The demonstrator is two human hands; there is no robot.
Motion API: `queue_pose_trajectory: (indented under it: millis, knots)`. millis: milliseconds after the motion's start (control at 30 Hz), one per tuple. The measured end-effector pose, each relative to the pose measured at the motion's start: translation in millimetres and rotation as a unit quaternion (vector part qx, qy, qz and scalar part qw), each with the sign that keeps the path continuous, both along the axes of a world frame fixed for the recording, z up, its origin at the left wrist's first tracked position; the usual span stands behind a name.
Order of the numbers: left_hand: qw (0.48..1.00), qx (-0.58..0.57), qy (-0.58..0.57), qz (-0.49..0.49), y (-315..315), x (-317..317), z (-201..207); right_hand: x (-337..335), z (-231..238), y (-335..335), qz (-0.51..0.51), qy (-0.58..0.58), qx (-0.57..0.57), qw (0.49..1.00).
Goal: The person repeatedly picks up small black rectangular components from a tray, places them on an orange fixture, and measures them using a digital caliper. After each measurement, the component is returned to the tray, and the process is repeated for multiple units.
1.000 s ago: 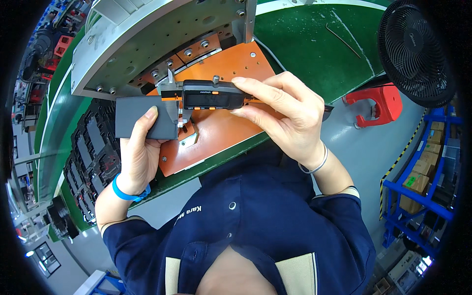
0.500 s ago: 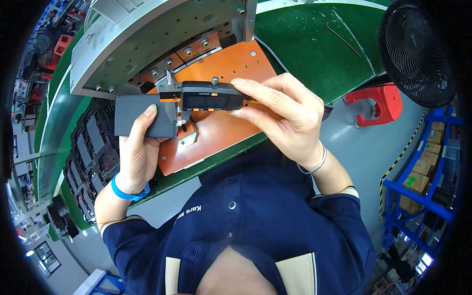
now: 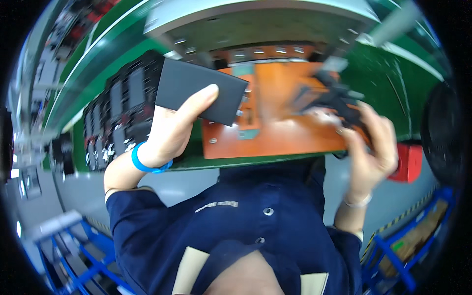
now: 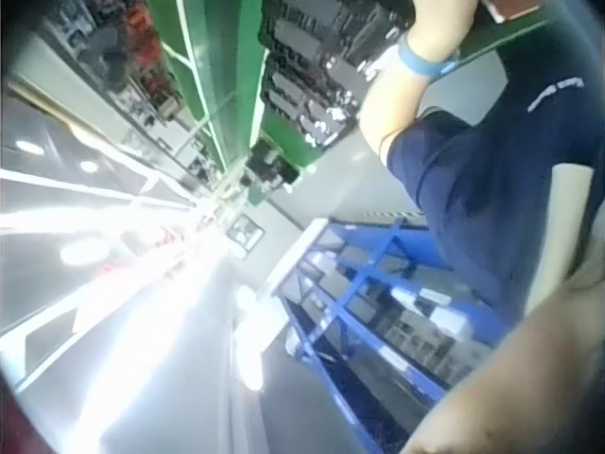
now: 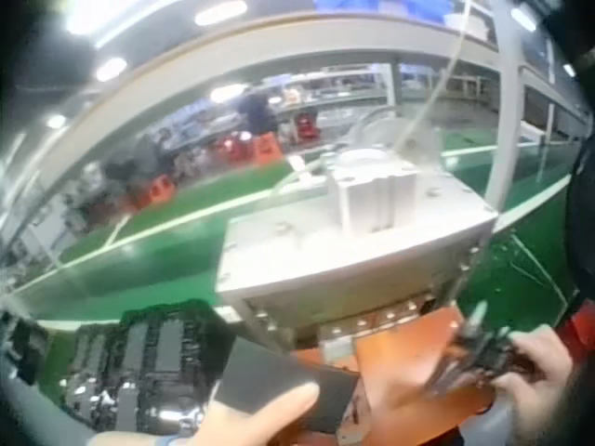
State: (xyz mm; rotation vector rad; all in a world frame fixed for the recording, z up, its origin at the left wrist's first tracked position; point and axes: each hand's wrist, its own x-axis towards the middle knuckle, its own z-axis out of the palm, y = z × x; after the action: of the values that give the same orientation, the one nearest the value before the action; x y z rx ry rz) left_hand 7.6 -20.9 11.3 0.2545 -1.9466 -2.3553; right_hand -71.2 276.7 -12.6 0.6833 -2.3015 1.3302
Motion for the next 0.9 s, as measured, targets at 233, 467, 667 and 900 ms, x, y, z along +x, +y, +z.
queue_pose_trajectory:
  millis: [233,467,667,900]
  knots:
    - [0.676,-0.685,0.216,0.164,-106.2,92.3,8.6,-80.5,-61.2,115.8,-0.069,-0.169,-0.040,0.982]
    - [0.749,-0.635,0.075,0.171,-133.8,150.7,-40.8,-131.9,-152.7,154.9,-0.194,-0.154,0.103,0.963]
    - [0.756,-0.646,0.019,0.103,-116.5,164.0,-46.3,-125.1,-139.1,123.0,-0.229,-0.063,0.242,0.941]
    - [0.740,-0.657,-0.029,0.141,-111.2,169.3,-48.5,-130.2,-149.0,129.7,-0.200,-0.004,0.262,0.944]
